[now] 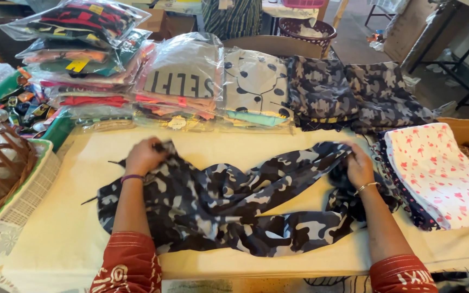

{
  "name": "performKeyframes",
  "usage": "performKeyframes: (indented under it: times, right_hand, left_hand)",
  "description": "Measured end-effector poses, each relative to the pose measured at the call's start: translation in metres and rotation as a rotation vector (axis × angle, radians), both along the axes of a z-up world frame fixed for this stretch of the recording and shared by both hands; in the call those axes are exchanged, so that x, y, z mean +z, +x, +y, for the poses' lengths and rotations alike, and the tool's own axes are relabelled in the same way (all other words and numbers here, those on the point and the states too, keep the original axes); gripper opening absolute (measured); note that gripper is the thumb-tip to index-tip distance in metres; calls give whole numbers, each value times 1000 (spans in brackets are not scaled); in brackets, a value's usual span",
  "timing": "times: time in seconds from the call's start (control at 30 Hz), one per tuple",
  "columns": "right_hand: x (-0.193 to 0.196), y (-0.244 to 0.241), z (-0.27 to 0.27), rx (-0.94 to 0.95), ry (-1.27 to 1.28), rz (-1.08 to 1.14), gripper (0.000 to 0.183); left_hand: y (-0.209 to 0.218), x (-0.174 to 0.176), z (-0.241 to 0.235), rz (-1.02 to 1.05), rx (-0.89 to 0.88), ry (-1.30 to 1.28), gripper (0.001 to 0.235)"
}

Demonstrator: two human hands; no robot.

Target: Folding various items of clothing, including a pink patterned garment and camo-patterned leggings on a table.

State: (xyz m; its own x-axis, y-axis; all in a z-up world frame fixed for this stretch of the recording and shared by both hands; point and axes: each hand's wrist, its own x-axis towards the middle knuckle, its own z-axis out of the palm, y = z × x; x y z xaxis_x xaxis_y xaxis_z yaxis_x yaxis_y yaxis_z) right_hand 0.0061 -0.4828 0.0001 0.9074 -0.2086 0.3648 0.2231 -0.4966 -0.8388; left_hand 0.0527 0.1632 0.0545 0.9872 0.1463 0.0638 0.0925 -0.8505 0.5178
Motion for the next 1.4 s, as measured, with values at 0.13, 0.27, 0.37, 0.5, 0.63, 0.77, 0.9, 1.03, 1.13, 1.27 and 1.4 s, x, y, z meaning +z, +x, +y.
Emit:
performKeyframes:
  times: [0.13, 0.27, 0.37, 0.5, 0.63, 0.77, 0.9, 1.03, 1.13, 1.27, 1.4]
  right_hand:
    - [41, -25, 14, -128, -457, -579, 37]
    - [39, -25, 1, -143, 341, -458, 49]
    - [19, -13, -13, -226, 464, -344, 52]
    - [0, -4, -26, -376, -109, -431, 50]
    - [4, -9, -19, -396, -130, -368, 55]
    - [8, -12, -15, -434, -191, -300, 58]
    - [11, -14, -12, -480, -196, -253, 70]
    - [4, -11, -15, -481, -298, -364, 81]
    - [10, -16, -4, -530, -420, -278, 93]
    - [35, -32, 24, -546, -425, -166, 101]
    - [49, -44, 43, -740, -834, -253, 82]
  left_hand:
    - [-27, 34, -7, -610, 174, -306, 41]
    - [-48, 48, 3, -713, 258, -200, 64]
    - [-25, 0, 31, -281, 365, 13, 93]
    - [-24, -9, 23, 53, 385, 70, 98]
    - [-33, 0, 15, 119, 256, 13, 103]
    - [-36, -8, 24, -4, 40, -44, 116]
    - [-64, -12, 42, -62, 109, 27, 82]
    - [-99, -10, 93, 96, 224, 235, 73]
    - [-135, 37, 79, 188, 387, 389, 70]
    - [-122, 45, 67, -95, 405, 632, 60]
    - [-60, 29, 38, -266, 60, 331, 64]
